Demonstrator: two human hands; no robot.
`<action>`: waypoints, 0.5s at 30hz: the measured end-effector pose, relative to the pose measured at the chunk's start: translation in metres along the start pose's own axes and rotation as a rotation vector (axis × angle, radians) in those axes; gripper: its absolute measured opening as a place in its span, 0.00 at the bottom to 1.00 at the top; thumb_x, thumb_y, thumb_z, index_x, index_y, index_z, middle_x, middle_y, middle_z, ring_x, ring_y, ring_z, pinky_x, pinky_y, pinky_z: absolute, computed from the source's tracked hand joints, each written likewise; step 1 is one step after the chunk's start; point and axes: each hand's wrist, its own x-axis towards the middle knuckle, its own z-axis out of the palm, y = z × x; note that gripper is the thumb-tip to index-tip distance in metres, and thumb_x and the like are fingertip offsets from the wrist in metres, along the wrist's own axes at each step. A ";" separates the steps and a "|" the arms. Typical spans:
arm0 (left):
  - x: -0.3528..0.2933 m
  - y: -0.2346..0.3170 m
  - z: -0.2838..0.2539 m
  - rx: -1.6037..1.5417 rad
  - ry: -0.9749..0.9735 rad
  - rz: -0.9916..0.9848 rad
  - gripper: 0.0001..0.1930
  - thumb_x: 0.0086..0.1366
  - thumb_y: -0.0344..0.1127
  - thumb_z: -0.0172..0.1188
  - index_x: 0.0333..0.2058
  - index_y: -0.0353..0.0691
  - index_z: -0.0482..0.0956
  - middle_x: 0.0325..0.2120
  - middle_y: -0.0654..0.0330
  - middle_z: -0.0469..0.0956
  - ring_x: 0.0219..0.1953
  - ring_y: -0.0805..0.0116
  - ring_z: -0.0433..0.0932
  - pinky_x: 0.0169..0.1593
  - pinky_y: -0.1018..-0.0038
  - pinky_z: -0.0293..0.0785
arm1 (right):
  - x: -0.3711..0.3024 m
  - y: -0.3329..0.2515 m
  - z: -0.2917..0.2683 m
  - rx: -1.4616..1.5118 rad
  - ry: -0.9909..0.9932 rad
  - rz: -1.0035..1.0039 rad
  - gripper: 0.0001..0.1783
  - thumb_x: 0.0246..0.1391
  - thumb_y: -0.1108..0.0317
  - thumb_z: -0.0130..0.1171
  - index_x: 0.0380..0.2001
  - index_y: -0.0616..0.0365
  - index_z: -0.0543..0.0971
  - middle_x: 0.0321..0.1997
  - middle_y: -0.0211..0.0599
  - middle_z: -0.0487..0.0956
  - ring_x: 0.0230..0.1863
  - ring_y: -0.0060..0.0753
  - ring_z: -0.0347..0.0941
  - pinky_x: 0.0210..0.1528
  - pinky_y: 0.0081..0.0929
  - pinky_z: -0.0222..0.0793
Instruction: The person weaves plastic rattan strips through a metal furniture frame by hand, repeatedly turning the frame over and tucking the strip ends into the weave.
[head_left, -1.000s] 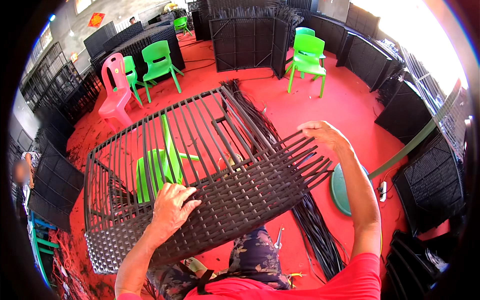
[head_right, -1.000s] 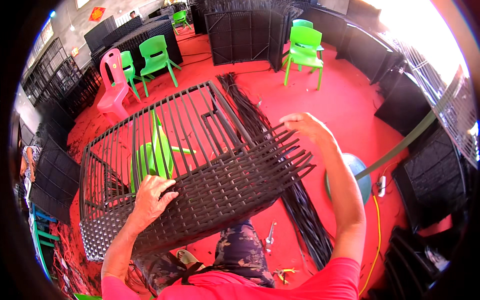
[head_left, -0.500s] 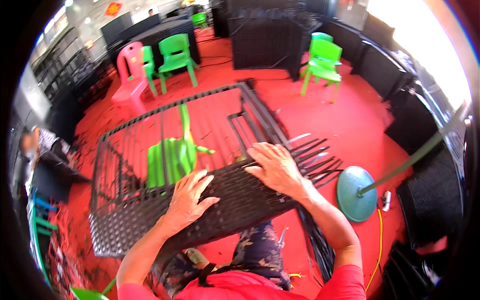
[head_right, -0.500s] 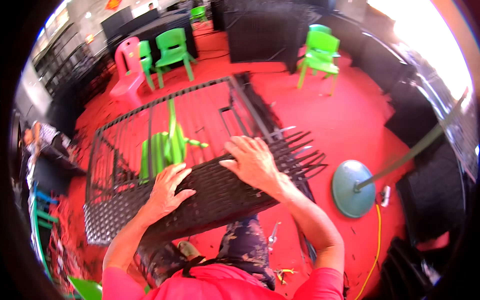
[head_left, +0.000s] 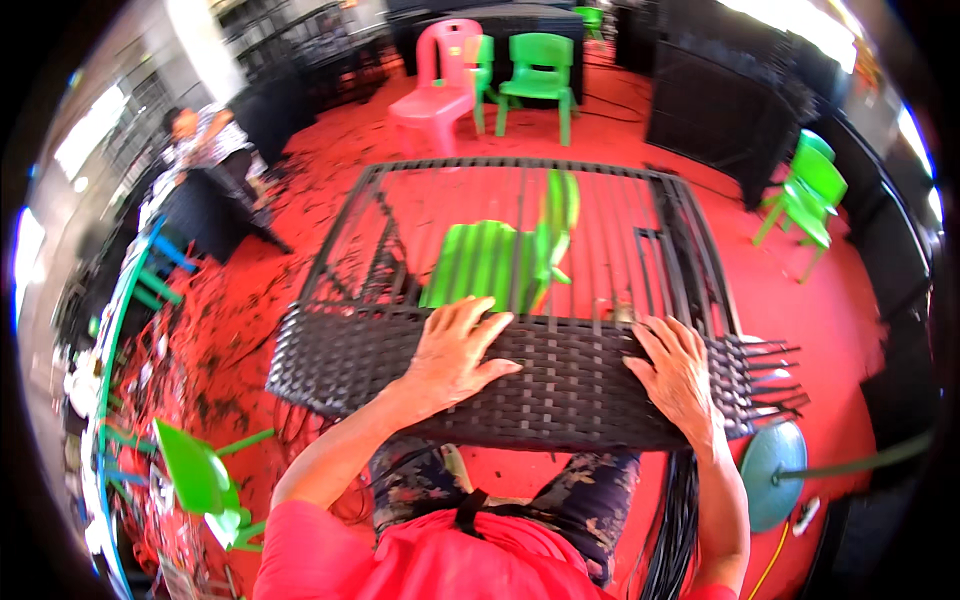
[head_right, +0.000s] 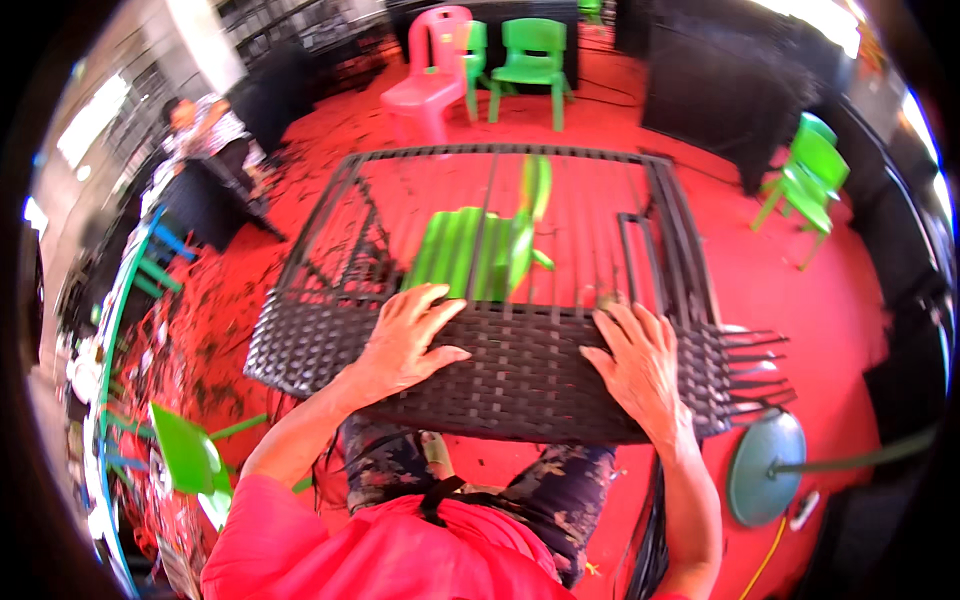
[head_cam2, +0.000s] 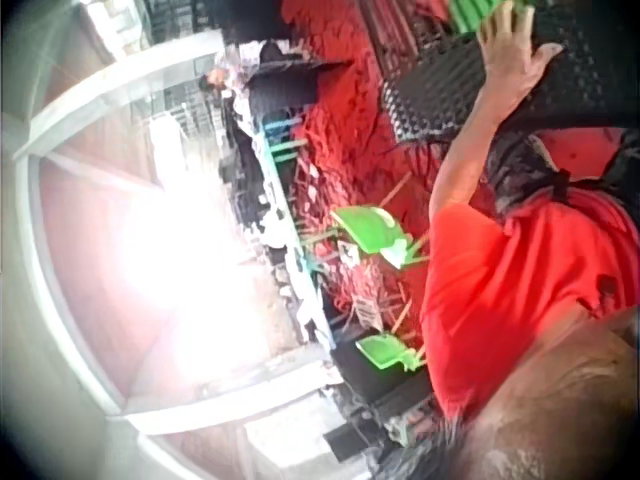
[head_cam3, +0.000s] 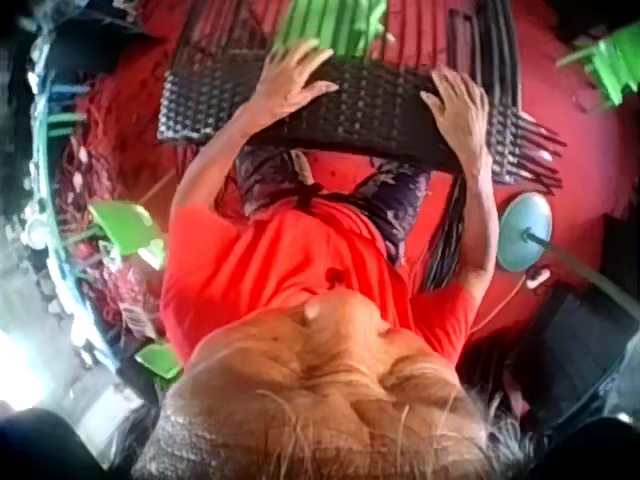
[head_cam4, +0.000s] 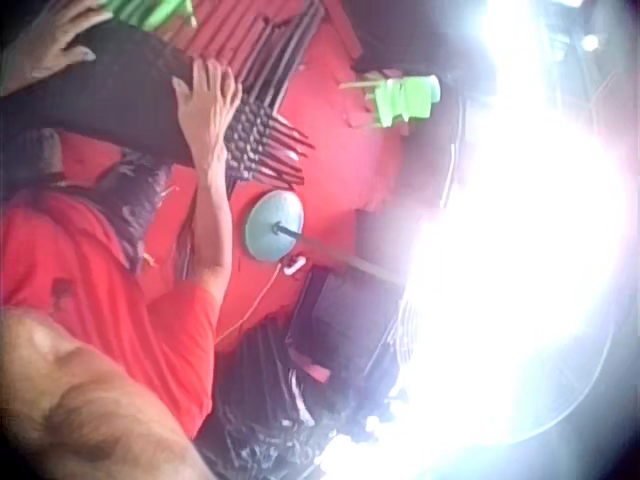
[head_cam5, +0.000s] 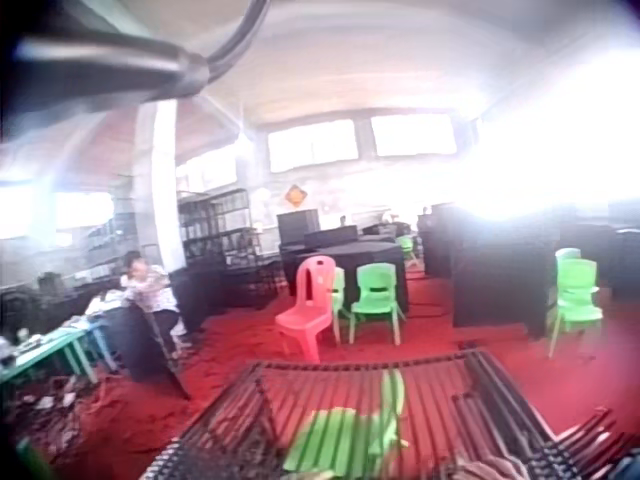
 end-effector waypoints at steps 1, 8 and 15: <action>-0.005 -0.003 -0.002 0.195 0.033 0.026 0.28 0.51 0.52 0.57 0.47 0.41 0.69 0.45 0.54 0.66 0.48 0.55 0.63 0.51 0.61 0.57 | -0.002 -0.004 0.003 -0.036 0.035 0.019 0.21 0.43 0.59 0.58 0.42 0.55 0.74 0.48 0.35 0.70 0.51 0.43 0.62 0.54 0.39 0.54; -0.029 -0.026 -0.007 -0.040 0.027 -0.060 0.25 0.55 0.53 0.54 0.47 0.44 0.70 0.41 0.55 0.66 0.46 0.56 0.65 0.49 0.60 0.59 | -0.004 -0.008 -0.001 -0.007 0.003 0.042 0.18 0.44 0.66 0.56 0.41 0.59 0.73 0.45 0.37 0.72 0.52 0.45 0.62 0.55 0.39 0.54; -0.050 -0.048 -0.029 0.083 -0.066 -0.228 0.20 0.56 0.51 0.54 0.43 0.46 0.73 0.42 0.59 0.67 0.46 0.58 0.65 0.48 0.65 0.61 | -0.004 -0.005 -0.004 0.084 0.019 0.024 0.16 0.45 0.68 0.55 0.39 0.62 0.74 0.43 0.41 0.72 0.48 0.44 0.65 0.54 0.38 0.56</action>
